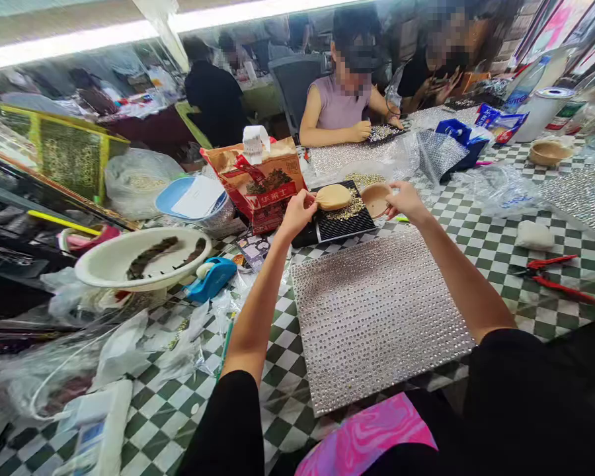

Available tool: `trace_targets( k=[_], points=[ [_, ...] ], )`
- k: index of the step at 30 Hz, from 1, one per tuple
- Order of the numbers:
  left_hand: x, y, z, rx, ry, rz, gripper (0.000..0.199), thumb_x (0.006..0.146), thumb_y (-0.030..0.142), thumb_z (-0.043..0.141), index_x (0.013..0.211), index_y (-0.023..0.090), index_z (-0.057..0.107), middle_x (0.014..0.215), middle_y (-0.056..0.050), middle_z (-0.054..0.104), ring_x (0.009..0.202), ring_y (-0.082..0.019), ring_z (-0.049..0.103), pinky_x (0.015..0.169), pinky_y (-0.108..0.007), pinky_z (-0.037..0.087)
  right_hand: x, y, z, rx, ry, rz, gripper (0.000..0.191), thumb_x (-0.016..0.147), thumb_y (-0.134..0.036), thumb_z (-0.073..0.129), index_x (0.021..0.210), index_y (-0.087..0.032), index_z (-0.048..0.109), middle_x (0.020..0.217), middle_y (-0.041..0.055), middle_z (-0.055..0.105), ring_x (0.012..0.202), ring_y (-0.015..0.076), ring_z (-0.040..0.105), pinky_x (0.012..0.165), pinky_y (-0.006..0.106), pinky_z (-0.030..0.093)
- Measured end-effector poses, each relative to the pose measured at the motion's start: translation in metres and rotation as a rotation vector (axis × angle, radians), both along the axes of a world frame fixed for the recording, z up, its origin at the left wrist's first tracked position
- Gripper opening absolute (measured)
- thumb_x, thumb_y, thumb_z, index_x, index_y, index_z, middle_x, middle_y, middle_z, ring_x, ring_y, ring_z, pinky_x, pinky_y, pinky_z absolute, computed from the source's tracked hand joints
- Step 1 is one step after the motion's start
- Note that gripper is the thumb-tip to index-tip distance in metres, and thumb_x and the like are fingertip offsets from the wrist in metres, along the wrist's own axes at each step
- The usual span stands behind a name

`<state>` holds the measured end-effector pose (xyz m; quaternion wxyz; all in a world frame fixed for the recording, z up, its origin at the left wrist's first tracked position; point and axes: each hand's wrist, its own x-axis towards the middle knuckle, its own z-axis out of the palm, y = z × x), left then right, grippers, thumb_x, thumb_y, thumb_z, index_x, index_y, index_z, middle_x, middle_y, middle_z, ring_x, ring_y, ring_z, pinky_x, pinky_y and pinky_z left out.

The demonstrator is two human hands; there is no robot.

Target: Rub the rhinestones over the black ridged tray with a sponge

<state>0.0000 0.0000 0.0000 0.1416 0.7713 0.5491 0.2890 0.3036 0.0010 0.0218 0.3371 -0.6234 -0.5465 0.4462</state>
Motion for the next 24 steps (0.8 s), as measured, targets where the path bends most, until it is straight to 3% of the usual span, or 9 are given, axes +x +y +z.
trace_targets(
  k=[4, 8, 12, 17, 20, 24],
  points=[
    [-0.008, -0.008, 0.021, 0.022, 0.035, -0.027, 0.041, 0.095, 0.043, 0.062, 0.127, 0.017, 0.058, 0.128, -0.010, 0.061, 0.113, -0.022, 0.063, 0.100, -0.045, 0.058, 0.001, -0.001, -0.003, -0.001, 0.010, 0.010, 0.040, 0.096, -0.041, 0.061, 0.128, -0.017, 0.059, 0.130, 0.0112, 0.061, 0.112, 0.0214, 0.063, 0.095, 0.044, 0.058],
    [0.007, 0.001, 0.036, 0.027, 0.072, -0.110, 0.045, 0.094, 0.043, 0.063, 0.132, 0.020, 0.056, 0.139, -0.011, 0.056, 0.126, -0.026, 0.057, 0.110, -0.051, 0.051, 0.003, 0.003, -0.007, -0.015, 0.014, 0.025, 0.041, 0.096, -0.041, 0.061, 0.129, -0.017, 0.059, 0.130, 0.0108, 0.062, 0.112, 0.0216, 0.064, 0.095, 0.044, 0.058],
    [0.027, 0.019, 0.039, -0.042, 0.118, -0.210, 0.054, 0.088, 0.042, 0.071, 0.133, 0.018, 0.055, 0.138, -0.012, 0.057, 0.129, -0.028, 0.055, 0.114, -0.054, 0.047, 0.005, 0.007, -0.009, -0.019, 0.028, 0.038, 0.041, 0.096, -0.041, 0.062, 0.129, -0.017, 0.058, 0.129, 0.0107, 0.062, 0.112, 0.0217, 0.064, 0.095, 0.044, 0.058],
    [0.028, 0.023, 0.045, -0.094, 0.158, -0.232, 0.074, 0.078, 0.043, 0.074, 0.141, 0.017, 0.046, 0.129, -0.013, 0.063, 0.115, -0.026, 0.062, 0.106, -0.039, 0.051, 0.006, 0.008, -0.008, -0.015, 0.066, 0.053, 0.040, 0.096, -0.041, 0.061, 0.129, -0.017, 0.058, 0.129, 0.0105, 0.062, 0.112, 0.0214, 0.064, 0.095, 0.044, 0.058],
    [0.027, 0.024, 0.056, -0.052, 0.167, -0.219, 0.075, 0.080, 0.044, 0.067, 0.144, 0.015, 0.043, 0.136, -0.015, 0.058, 0.124, -0.029, 0.056, 0.111, -0.040, 0.046, 0.008, 0.010, -0.007, -0.010, 0.083, 0.058, 0.040, 0.096, -0.041, 0.061, 0.129, -0.017, 0.058, 0.129, 0.0104, 0.062, 0.111, 0.0213, 0.064, 0.094, 0.044, 0.058],
    [0.037, 0.035, 0.064, -0.027, 0.208, -0.243, 0.064, 0.080, 0.040, 0.065, 0.139, 0.019, 0.052, 0.132, -0.013, 0.060, 0.126, -0.030, 0.053, 0.117, -0.045, 0.040, 0.009, 0.013, -0.008, -0.003, 0.091, 0.074, 0.040, 0.096, -0.040, 0.061, 0.129, -0.017, 0.058, 0.125, 0.0097, 0.063, 0.106, 0.0198, 0.065, 0.089, 0.041, 0.060]
  ],
)
